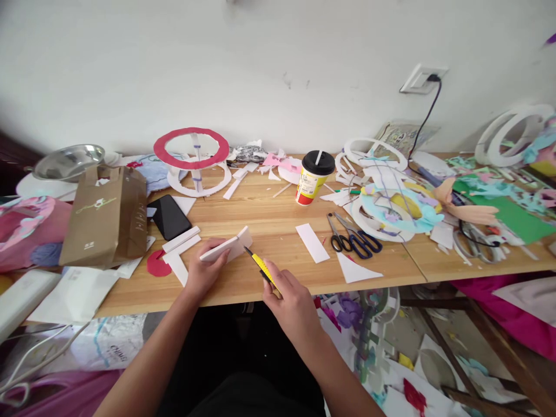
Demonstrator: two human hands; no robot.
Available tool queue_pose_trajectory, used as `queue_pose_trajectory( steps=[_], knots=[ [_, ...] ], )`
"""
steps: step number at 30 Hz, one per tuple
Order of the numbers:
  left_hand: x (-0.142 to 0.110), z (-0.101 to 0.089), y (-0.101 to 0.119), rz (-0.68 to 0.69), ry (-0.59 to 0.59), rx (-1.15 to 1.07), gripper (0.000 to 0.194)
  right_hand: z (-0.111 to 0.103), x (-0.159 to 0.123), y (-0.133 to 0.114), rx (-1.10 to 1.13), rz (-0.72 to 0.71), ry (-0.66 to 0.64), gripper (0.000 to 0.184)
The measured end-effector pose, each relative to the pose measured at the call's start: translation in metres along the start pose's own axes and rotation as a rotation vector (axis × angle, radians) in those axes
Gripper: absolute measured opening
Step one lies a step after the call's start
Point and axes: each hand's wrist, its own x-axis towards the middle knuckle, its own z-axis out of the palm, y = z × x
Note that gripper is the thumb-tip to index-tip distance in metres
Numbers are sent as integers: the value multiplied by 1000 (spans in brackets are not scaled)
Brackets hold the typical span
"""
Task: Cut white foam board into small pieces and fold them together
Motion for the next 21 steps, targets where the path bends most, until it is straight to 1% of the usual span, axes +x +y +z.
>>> queue_pose_trajectory(
  steps=[4,10,13,17,21],
  knots=[
    [0,-1,1,-15,24,11,14,6,0,-4,-11,-6,9,47],
    [1,-2,2,12,53,41,16,10,-2,-12,-51,-23,-48,53],
    [2,-2,2,-20,66,20,18,13,-1,-14,-86,-28,-57,51],
    [3,-2,2,-86,75,-5,19,17,4,-9,-116,-23,-75,47],
    [4,-2,2,-84,70,-7,20,22,4,2,-128,-20,-116,46]
  ],
)
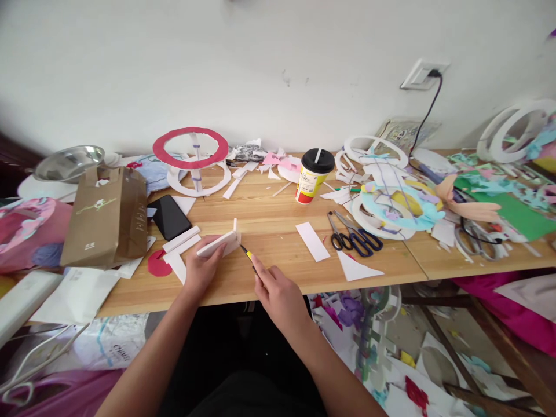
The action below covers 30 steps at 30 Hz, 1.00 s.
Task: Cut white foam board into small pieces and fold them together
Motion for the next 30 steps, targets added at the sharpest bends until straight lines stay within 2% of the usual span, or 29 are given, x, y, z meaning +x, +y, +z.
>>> queue_pose_trajectory(
  steps=[7,13,18,20,25,30],
  knots=[
    [0,2,-2,-27,20,-8,21,14,-5,13,-4,13,-33,45],
    [1,2,-2,-38,46,1,21,9,0,11,-21,72,-72,47],
    [0,1,-2,3,73,-16,19,-3,-3,-2,135,63,171,53],
    [0,2,-3,-7,87,-13,18,-9,-5,-12,164,24,203,56],
    [-1,3,-6,-12,89,-14,19,-15,2,-31,166,-43,86,55],
    [-2,1,-4,-30,72,-28,19,-10,11,-28,137,-28,80,48]
  ],
)
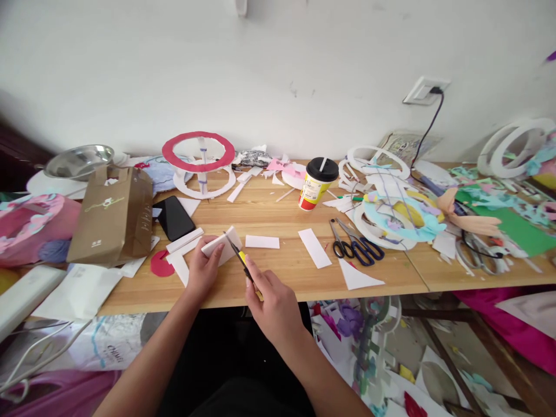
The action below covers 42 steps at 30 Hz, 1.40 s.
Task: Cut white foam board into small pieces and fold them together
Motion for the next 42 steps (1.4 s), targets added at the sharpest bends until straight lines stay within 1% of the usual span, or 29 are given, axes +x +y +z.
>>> queue_pose_trajectory(
  steps=[7,12,21,31,42],
  knots=[
    [0,-3,3,32,-19,2,15,-5,2,2,-25,-5,7,46],
    [-1,-2,0,77,-81,-11,11,-7,-1,3,-22,-2,17,46],
    [-2,-1,0,106,-115,-30,12,-14,-4,3,-26,4,-3,46],
    [-2,-1,-1,77,-136,-49,13,-14,-6,-1,-119,-20,-17,46],
    [-3,-2,-1,50,-154,-70,12,-17,-9,1,-118,-44,-6,47]
  ],
)
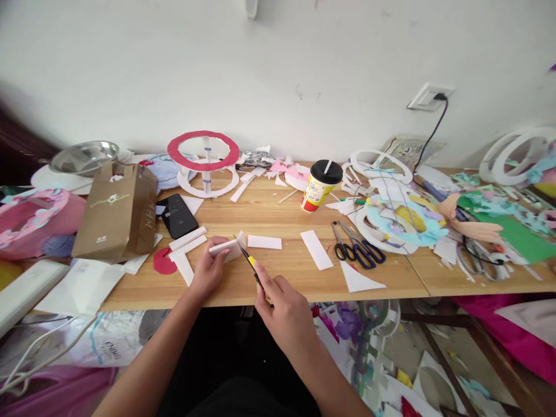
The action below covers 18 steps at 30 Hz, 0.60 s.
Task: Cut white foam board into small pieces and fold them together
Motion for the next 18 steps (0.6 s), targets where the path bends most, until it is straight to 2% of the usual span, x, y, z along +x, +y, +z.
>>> queue_pose_trajectory(
  steps=[9,18],
  knots=[
    [1,-1,5,52,-22,21,12,-2,10,-3,-48,30,-39,45],
    [-1,1,2,18,6,17,14,4,4,-4,-21,51,-45,45]
  ],
)
